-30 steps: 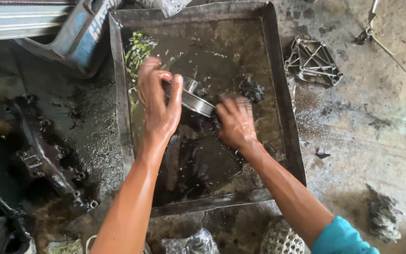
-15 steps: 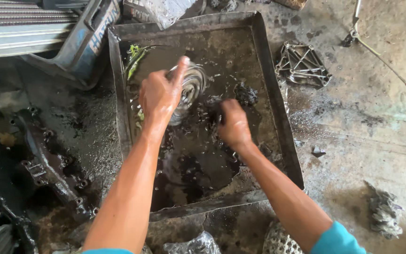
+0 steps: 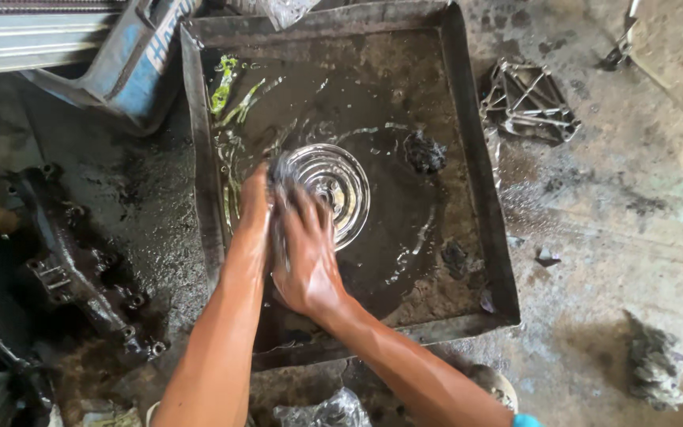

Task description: The person scrubs a circular metal mechanical part with a wire brush in a shallow tray filled with dark liquid. They repeatedly dip the part and brush its grooves and surfaces, then rinse it by hand in the same liquid.

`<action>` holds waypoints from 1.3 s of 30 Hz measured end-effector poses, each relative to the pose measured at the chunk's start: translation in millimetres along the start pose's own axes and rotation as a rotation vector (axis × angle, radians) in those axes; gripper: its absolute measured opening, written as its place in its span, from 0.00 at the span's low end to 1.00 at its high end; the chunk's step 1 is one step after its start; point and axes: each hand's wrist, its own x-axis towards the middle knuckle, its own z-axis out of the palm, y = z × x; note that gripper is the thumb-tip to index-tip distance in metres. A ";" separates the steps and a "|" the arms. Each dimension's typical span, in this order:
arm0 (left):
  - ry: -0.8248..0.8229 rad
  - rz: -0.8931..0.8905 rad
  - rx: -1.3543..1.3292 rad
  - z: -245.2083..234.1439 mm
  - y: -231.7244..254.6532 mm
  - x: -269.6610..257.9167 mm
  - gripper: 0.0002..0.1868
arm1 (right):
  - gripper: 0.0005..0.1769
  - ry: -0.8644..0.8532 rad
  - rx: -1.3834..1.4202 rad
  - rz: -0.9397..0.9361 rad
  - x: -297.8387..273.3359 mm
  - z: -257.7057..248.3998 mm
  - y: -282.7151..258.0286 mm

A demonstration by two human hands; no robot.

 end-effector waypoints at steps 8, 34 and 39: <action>0.099 -0.036 -0.579 2.8 -51.9 9.6 0.15 | 0.29 -0.284 -0.445 0.098 76.1 -17.4 73.3; 0.123 -0.158 -0.700 31.6 -1.6 -43.6 0.39 | 0.31 -0.150 -0.222 0.086 53.8 -21.9 53.2; 0.286 -0.066 -0.451 34.6 7.4 -57.4 0.42 | 0.28 0.002 -0.113 0.195 12.8 -42.5 52.9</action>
